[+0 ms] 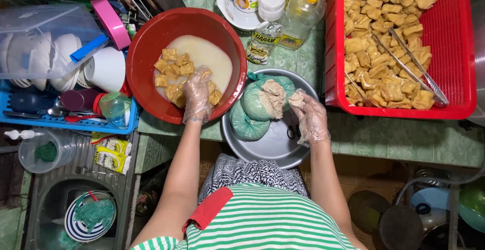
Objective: A person wearing gloves is stuffing fried tofu puffs with a meat-based filling and arranging them in a large metal pot for cooking.
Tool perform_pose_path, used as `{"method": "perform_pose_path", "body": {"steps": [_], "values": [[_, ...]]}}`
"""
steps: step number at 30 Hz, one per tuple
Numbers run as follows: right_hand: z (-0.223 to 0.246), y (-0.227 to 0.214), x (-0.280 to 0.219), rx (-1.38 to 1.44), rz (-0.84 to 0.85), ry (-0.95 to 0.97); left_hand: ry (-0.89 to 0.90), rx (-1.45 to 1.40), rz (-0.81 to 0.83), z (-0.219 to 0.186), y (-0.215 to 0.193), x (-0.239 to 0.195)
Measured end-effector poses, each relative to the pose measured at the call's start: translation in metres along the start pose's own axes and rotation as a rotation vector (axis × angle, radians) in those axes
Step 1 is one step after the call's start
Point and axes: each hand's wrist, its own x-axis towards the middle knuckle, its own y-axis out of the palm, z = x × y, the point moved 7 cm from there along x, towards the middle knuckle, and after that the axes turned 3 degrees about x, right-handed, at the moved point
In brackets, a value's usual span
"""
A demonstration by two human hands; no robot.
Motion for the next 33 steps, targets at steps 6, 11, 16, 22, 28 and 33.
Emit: {"method": "perform_pose_path", "body": {"steps": [6, 11, 16, 22, 28, 33], "values": [[-0.003, 0.007, -0.001, 0.002, 0.054, 0.0, -0.047, -0.113, 0.062, 0.012, 0.01, -0.016], [-0.001, 0.032, -0.006, -0.009, 0.092, 0.026, -0.066, -0.234, 0.211, 0.011, 0.045, -0.034], [0.0, 0.041, 0.0, -0.013, 0.182, 0.028, -0.143, -0.324, 0.478, -0.009, 0.09, -0.088], [0.017, 0.051, -0.011, 0.029, 0.162, 0.008, -0.325, -0.488, 0.593, 0.04, 0.147, -0.115], [0.031, 0.046, -0.015, -0.139, 0.193, -0.199, -0.351, -0.333, 0.58, 0.034, 0.16, -0.14], [0.069, 0.078, -0.071, -0.97, 0.302, -1.184, -0.429, -0.666, 0.742, 0.04, 0.176, -0.141]]}}
